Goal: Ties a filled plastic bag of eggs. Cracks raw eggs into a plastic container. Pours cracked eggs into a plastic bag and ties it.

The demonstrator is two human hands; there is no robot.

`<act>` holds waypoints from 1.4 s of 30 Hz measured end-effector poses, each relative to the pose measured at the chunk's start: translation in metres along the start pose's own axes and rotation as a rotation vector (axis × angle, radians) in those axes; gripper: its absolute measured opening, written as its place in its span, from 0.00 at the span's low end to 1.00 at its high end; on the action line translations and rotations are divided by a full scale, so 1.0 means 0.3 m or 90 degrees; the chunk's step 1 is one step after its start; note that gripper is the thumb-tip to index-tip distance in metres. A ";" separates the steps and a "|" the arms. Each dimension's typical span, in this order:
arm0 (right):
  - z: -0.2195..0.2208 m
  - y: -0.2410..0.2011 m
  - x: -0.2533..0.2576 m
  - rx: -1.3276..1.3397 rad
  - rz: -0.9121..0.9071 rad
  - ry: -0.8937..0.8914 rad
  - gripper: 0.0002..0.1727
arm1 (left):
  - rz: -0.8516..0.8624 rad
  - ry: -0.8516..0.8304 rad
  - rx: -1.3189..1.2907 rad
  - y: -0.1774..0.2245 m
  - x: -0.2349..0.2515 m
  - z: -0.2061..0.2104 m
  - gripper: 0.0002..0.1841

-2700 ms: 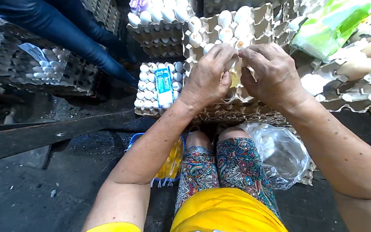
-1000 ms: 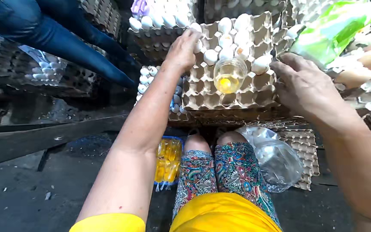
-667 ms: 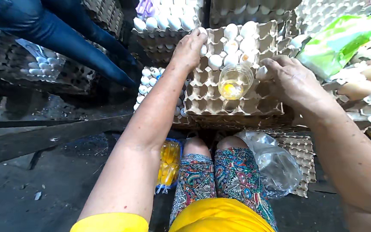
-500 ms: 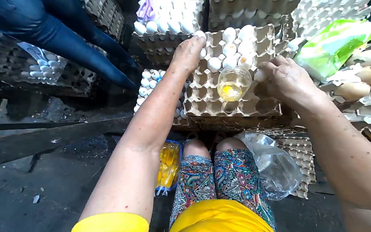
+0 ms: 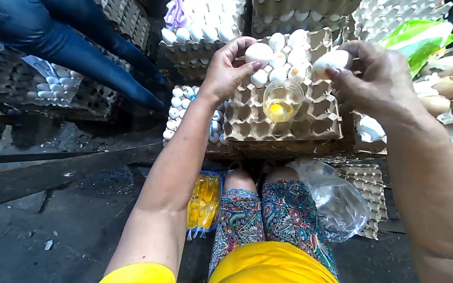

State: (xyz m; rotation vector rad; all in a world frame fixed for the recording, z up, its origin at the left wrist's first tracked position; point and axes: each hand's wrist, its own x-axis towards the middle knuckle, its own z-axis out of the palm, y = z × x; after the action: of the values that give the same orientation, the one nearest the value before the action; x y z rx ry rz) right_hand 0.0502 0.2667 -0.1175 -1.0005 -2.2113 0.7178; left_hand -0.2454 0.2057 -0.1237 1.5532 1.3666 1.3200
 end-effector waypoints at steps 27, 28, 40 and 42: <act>0.080 -0.228 -0.055 -0.084 -0.181 0.119 0.24 | 0.104 -0.078 0.004 0.083 -0.132 0.129 0.25; 0.073 -0.218 -0.051 -0.075 -0.185 0.126 0.24 | 0.101 -0.077 -0.001 0.081 -0.132 0.126 0.25; 0.121 -0.013 -0.025 -0.307 0.132 -0.060 0.24 | 0.169 -0.102 0.056 0.068 -0.140 0.124 0.24; 0.142 0.023 -0.020 -0.309 0.137 -0.084 0.24 | 0.191 -0.112 0.080 0.061 -0.140 0.118 0.23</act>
State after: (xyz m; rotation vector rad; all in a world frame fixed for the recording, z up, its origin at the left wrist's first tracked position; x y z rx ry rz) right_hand 0.0266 0.2564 -0.1525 -1.4822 -2.4794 0.3447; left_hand -0.2036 0.1657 -0.1264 1.9703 1.1588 1.2516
